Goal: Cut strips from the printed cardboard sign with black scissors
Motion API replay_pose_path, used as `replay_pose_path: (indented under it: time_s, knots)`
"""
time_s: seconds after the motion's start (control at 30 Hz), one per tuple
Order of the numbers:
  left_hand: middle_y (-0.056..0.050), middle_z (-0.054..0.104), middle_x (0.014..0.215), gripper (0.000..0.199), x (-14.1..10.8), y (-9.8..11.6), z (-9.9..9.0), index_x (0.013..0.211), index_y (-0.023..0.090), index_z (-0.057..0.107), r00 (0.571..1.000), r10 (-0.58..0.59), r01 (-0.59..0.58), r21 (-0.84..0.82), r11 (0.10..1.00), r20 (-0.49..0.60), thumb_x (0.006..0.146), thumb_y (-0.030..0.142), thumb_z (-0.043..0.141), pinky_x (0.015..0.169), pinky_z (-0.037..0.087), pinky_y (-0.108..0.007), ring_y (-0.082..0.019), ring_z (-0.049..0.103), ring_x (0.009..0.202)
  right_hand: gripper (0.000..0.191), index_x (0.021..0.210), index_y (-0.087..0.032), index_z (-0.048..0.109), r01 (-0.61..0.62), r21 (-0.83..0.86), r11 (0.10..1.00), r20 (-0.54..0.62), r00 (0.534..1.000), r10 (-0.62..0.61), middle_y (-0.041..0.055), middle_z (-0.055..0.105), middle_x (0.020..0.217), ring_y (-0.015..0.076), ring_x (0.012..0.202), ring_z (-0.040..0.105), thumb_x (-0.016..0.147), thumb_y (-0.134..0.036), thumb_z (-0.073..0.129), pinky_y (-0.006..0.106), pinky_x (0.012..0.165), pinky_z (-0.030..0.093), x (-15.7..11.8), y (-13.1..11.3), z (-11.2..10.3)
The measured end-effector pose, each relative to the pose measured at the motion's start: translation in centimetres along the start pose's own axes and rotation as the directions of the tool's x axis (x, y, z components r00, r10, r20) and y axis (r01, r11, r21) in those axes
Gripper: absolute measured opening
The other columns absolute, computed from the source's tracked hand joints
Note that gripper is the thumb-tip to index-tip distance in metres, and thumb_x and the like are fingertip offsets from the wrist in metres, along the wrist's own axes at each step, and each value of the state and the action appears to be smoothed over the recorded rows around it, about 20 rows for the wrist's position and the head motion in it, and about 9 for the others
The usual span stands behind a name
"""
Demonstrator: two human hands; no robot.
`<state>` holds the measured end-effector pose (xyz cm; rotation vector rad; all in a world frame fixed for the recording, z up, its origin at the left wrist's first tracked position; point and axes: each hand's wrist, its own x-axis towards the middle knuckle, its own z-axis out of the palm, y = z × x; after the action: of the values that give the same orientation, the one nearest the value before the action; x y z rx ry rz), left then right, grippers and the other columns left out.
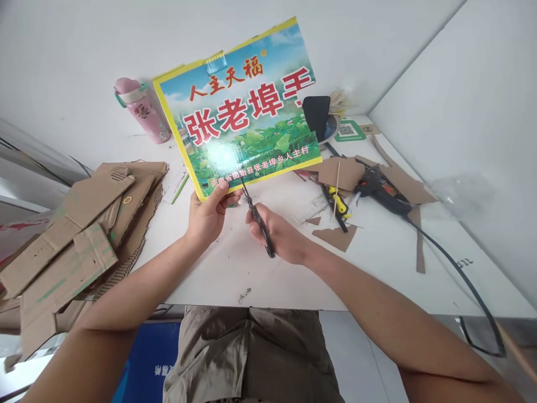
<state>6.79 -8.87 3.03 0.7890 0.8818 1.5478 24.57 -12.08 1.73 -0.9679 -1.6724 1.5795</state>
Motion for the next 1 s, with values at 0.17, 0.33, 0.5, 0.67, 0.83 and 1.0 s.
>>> replay_pose_path:
  time_s: [0.17, 0.33, 0.5, 0.67, 0.83, 1.0]
  knots:
    - [-0.001, 0.082, 0.08, 0.05, -0.4, -0.2, 0.2, 0.082, 0.019, 0.076, 0.998, 0.033, -0.033, -0.01, 0.999, 0.045, 0.058, 0.05, 0.108, 0.071, 0.072, -0.032, -0.021, 0.083, 0.069, 0.089, 0.103, -0.026, 0.055, -0.008, 0.033, 0.999, -0.027, 1.0, 0.009, -0.0023, 0.048, 0.083, 0.0178, 0.074, 0.044, 0.072, -0.11, 0.06, 0.035, 0.067, 0.042, 0.0, -0.4, 0.2]
    - [-0.002, 0.082, 0.084, 0.042, -0.5, -0.6, 0.1, 0.084, 0.02, 0.076, 0.999, 0.04, -0.04, 0.0, 0.999, 0.036, 0.069, 0.047, 0.104, 0.073, 0.071, -0.033, -0.021, 0.084, 0.074, 0.094, 0.097, -0.027, 0.054, -0.021, 0.017, 1.0, 0.023, 1.0, 0.021, -0.0023, 0.049, 0.081, 0.018, 0.071, 0.046, 0.064, -0.114, 0.059, 0.036, 0.065, 0.043, 0.6, -0.8, 0.1]
    - [-0.001, 0.081, 0.086, 0.036, -0.5, -0.7, 0.1, 0.085, 0.021, 0.077, 0.999, 0.038, -0.038, 0.003, 0.999, 0.031, 0.074, 0.045, 0.101, 0.075, 0.071, -0.033, -0.019, 0.083, 0.074, 0.097, 0.096, -0.027, 0.054, -0.036, 0.015, 0.999, 0.003, 0.999, 0.036, -0.0036, 0.047, 0.076, 0.0173, 0.068, 0.044, 0.058, -0.116, 0.06, 0.034, 0.061, 0.041, 0.9, -1.0, 0.1]
    - [0.0, 0.082, 0.086, 0.035, -0.6, -0.6, 0.1, 0.086, 0.022, 0.078, 0.998, 0.05, -0.049, -0.018, 0.999, 0.042, 0.074, 0.045, 0.102, 0.075, 0.071, -0.032, -0.018, 0.082, 0.073, 0.097, 0.099, -0.027, 0.052, -0.049, 0.028, 0.998, 0.01, 0.999, 0.049, -0.0047, 0.041, 0.076, 0.0168, 0.068, 0.038, 0.059, -0.115, 0.062, 0.033, 0.058, 0.035, 0.8, -0.8, 0.2]
    - [-0.001, 0.082, 0.086, 0.038, -0.6, -0.5, 0.1, 0.084, 0.021, 0.079, 0.997, 0.043, -0.043, -0.003, 0.999, 0.056, 0.07, 0.046, 0.103, 0.074, 0.071, -0.032, -0.018, 0.081, 0.072, 0.09, 0.1, -0.028, 0.051, 0.001, -0.051, 0.999, -0.003, 1.0, -0.001, -0.0049, 0.043, 0.073, 0.017, 0.067, 0.038, 0.07, -0.113, 0.056, 0.034, 0.059, 0.034, 0.8, -0.7, 0.1]
    - [-0.001, 0.082, 0.086, 0.04, -0.9, -0.6, 0.5, 0.085, 0.022, 0.079, 0.997, 0.064, -0.064, -0.011, 0.998, 0.047, 0.069, 0.049, 0.103, 0.074, 0.072, -0.033, -0.019, 0.082, 0.073, 0.084, 0.09, -0.027, 0.051, 0.055, -0.153, 0.987, -0.137, 0.988, -0.076, -0.0029, 0.051, 0.073, 0.0172, 0.066, 0.045, 0.077, -0.111, 0.05, 0.035, 0.062, 0.035, 1.1, 0.3, 0.6]
